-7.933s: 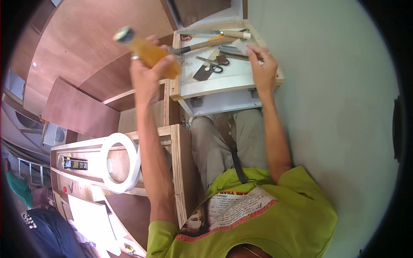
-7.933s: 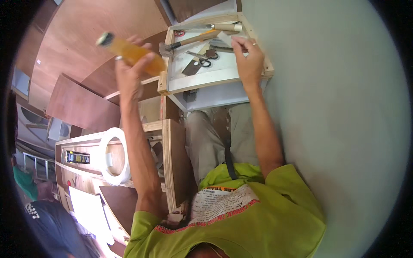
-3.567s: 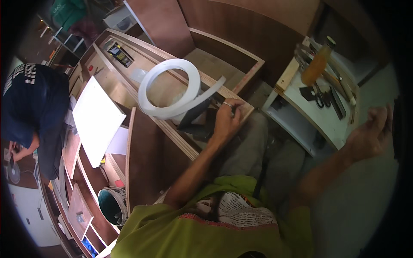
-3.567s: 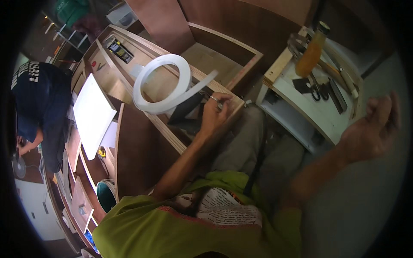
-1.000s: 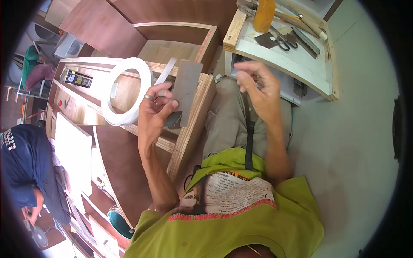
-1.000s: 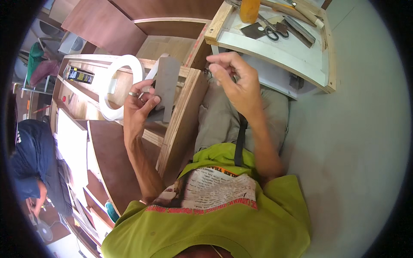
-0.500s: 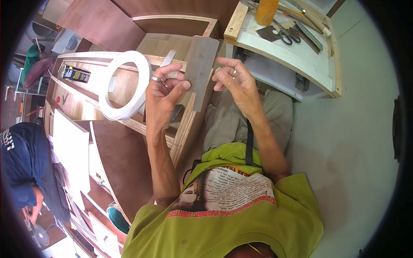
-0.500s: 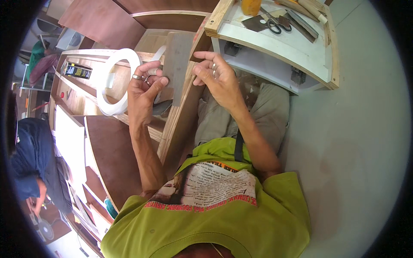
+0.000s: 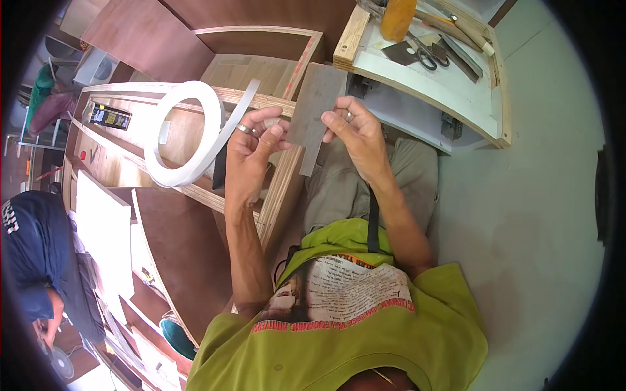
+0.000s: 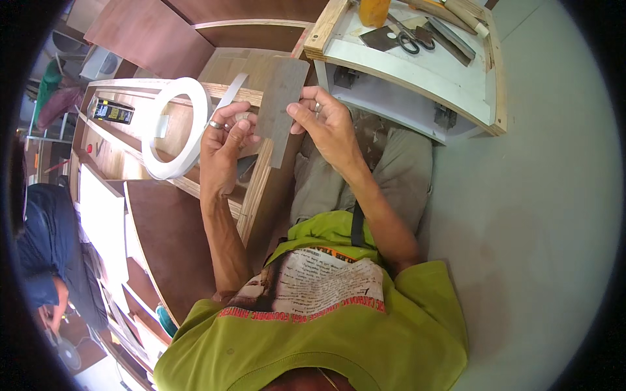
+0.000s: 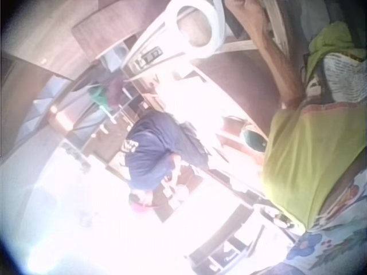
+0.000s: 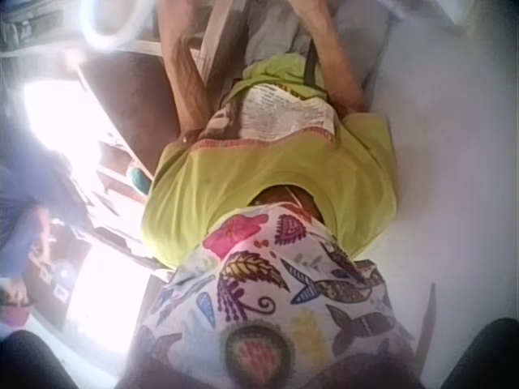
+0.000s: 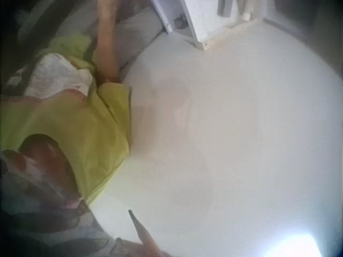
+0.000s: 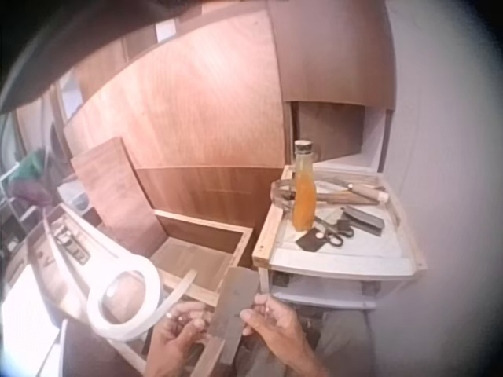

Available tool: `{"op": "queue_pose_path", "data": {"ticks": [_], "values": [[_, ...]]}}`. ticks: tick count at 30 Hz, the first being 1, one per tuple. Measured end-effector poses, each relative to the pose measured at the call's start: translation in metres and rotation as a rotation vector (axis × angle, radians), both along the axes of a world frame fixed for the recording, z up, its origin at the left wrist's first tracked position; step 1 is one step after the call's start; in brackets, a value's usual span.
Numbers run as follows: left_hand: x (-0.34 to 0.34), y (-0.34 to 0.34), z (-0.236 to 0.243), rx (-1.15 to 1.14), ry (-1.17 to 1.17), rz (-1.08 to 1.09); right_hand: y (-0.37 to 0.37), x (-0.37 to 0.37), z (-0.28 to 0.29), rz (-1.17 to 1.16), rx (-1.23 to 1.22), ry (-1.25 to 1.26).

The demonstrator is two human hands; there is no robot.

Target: The person sits on the floor and applies a strip of white edge banding to a wooden frame. They use scissors to cut the banding and a metal scraper to press it firmly onto the wood edge. The person then uses a small white block to smooth the applied banding.

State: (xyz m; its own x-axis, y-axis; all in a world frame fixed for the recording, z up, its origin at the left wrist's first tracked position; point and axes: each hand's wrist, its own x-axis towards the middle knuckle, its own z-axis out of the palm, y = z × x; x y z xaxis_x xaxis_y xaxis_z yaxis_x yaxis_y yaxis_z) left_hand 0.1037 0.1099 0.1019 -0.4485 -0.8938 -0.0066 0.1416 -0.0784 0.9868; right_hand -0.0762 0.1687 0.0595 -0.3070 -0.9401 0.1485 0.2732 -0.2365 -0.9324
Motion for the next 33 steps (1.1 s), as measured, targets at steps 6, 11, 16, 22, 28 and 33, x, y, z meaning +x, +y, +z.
{"op": "queue_pose_path", "data": {"ticks": [6,11,16,22,28,33], "values": [[0.0,-0.001,-0.007,-0.031,0.01,-0.067,-0.002,-0.001,0.0,0.019,0.018,0.03],[-0.003,-0.002,-0.011,-0.054,0.022,0.024,-0.001,0.0,0.003,-0.146,-0.095,0.199],[-0.003,-0.003,-0.008,-0.088,-0.004,0.063,-0.001,0.002,0.0,-0.382,-0.408,1.004],[-0.008,0.0,-0.011,-0.413,-0.093,0.215,0.001,0.003,-0.007,-0.273,-0.195,0.24],[-0.012,-0.003,-0.031,-0.071,0.221,0.18,0.005,0.0,0.014,-0.207,-0.099,-0.155],[-0.034,0.018,-0.045,0.243,0.572,-0.087,0.005,0.004,0.011,-0.198,-0.082,-0.164]]}}
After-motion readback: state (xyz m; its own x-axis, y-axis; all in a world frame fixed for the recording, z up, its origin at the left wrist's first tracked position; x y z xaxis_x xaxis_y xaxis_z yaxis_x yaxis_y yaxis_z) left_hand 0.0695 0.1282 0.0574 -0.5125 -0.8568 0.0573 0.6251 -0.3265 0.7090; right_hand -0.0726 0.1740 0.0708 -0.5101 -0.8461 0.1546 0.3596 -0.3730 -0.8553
